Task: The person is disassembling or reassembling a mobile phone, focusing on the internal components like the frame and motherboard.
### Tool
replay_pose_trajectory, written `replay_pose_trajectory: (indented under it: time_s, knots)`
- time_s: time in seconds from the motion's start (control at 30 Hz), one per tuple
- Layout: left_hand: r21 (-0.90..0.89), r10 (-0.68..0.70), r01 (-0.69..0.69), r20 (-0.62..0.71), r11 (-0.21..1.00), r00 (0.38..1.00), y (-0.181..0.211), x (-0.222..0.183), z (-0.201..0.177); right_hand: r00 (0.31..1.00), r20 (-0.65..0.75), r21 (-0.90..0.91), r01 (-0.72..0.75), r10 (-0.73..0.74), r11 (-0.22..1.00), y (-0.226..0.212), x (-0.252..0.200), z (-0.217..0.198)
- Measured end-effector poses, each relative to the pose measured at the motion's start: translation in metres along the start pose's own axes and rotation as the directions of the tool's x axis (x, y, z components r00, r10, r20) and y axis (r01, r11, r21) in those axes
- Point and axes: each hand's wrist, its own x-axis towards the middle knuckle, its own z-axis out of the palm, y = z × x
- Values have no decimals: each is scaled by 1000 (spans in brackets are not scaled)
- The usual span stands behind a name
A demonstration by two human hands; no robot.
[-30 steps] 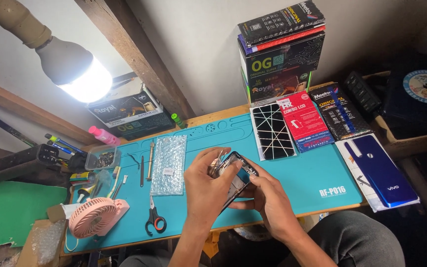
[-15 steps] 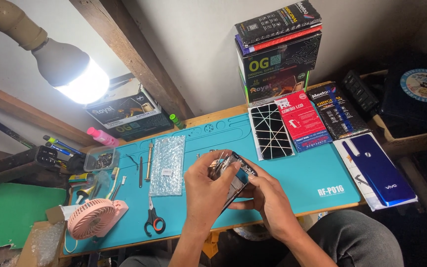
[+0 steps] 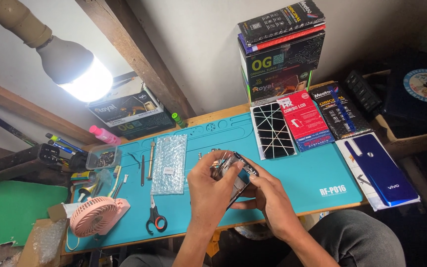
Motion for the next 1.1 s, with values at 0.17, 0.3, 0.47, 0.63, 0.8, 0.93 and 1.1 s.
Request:
replay_pose_trajectory:
  time_s: [0.17, 0.3, 0.47, 0.63, 0.8, 0.93, 1.1]
  knots:
    - [-25, -9, 10, 36, 1000, 999, 7, 2, -2, 1000, -18, -5, -4, 4, 1000, -4, -1, 2]
    - [-39, -47, 49, 57, 998, 997, 10, 2, -4, 1000, -11, -3, -17, 17, 1000, -6, -3, 3]
    - [-67, -28, 32, 56, 997, 998, 6, 3, -1, 1000, -10, -11, 0, -1, 1000, -3, -1, 0]
    - [-59, -73, 76, 45, 995, 996, 5, 2, 0, 1000, -2, -62, -13, 13, 998, -6, -5, 3]
    - [-46, -74, 77, 74, 996, 995, 12, 1, -5, 1000, -23, -48, -2, 1, 999, -8, -6, 4]
    - [-40, -154, 160, 114, 986, 981, 21, 1, -14, 996, -52, -52, 64, -66, 997, 2, 6, -8]
    - [149, -271, 256, 95, 955, 958, 32, 2, -24, 985, -144, -46, 93, -99, 995, 14, 28, -27]
